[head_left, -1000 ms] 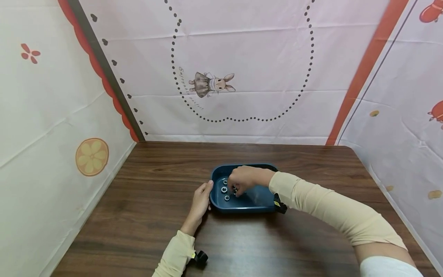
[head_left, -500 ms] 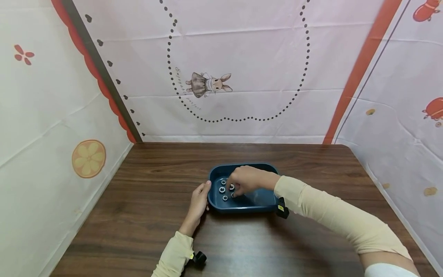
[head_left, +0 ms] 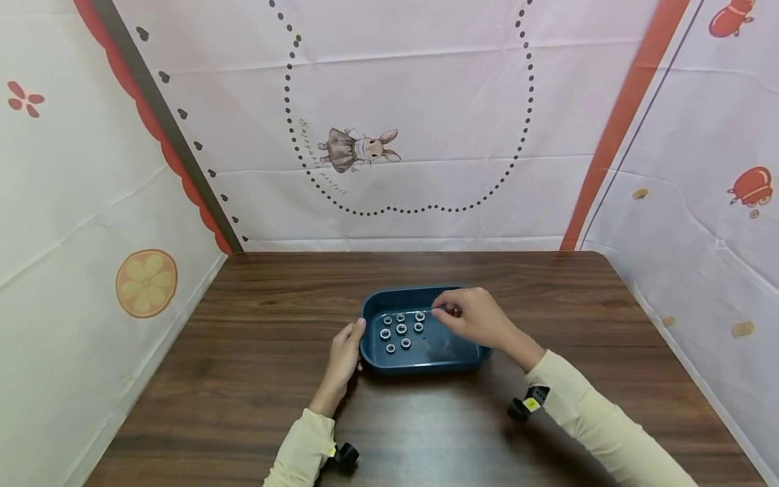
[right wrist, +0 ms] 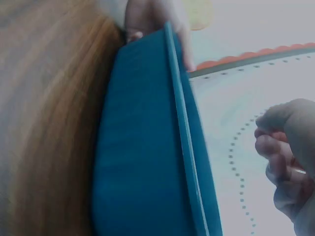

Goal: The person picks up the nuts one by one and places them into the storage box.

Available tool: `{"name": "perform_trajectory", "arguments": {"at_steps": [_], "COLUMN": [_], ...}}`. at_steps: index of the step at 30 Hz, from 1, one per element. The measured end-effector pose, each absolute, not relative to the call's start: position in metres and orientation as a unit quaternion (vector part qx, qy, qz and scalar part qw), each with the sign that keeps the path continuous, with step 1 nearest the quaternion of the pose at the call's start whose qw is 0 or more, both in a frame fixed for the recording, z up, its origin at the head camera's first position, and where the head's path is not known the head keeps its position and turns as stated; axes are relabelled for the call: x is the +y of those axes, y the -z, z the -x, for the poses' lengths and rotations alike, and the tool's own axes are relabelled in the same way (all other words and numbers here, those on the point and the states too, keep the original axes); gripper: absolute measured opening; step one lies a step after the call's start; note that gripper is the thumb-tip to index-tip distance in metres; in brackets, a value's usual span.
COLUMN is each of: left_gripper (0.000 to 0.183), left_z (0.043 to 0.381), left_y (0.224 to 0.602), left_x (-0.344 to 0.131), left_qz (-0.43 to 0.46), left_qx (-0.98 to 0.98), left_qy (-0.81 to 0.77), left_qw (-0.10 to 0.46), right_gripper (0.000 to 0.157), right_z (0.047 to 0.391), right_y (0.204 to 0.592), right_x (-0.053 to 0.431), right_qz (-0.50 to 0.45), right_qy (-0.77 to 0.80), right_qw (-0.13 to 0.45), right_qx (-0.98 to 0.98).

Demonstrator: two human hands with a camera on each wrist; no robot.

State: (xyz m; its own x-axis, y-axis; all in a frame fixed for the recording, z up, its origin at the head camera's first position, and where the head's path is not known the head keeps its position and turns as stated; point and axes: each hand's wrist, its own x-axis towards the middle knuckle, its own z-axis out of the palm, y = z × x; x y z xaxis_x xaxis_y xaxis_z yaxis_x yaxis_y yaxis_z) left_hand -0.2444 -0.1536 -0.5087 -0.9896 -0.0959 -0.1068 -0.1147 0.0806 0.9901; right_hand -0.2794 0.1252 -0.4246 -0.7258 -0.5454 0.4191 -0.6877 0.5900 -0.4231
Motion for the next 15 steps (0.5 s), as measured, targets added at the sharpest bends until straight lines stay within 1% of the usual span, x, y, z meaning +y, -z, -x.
{"name": "perform_trajectory", "arguments": {"at_steps": [2,6,10,15], "left_gripper": [0.052,0.053,0.054,0.052], "left_z": [0.244,0.247,0.249,0.25], "left_y": [0.507,0.514,0.516,0.517], "left_x": [-0.156,-0.162,-0.165,-0.165], "left_qz": [0.075,0.078,0.08,0.08], "left_qx": [0.737,0.735,0.735,0.73], "left_qy": [-0.672,-0.673,-0.673,-0.679], "left_qw": [0.011,-0.005,-0.011,-0.003], "right_gripper": [0.006,0.003,0.003,0.003], "right_z": [0.272,0.262,0.259,0.258], "right_y": [0.427,0.432,0.436,0.437], "right_x": [0.131,0.138,0.141,0.144], "right_qz": [-0.325,-0.296,-0.28,-0.268], "right_qy": [-0.311,-0.341,-0.362,-0.367], "right_qw": [0.144,0.171,0.174,0.179], "right_qx": [-0.881,-0.876,-0.872,-0.873]}}
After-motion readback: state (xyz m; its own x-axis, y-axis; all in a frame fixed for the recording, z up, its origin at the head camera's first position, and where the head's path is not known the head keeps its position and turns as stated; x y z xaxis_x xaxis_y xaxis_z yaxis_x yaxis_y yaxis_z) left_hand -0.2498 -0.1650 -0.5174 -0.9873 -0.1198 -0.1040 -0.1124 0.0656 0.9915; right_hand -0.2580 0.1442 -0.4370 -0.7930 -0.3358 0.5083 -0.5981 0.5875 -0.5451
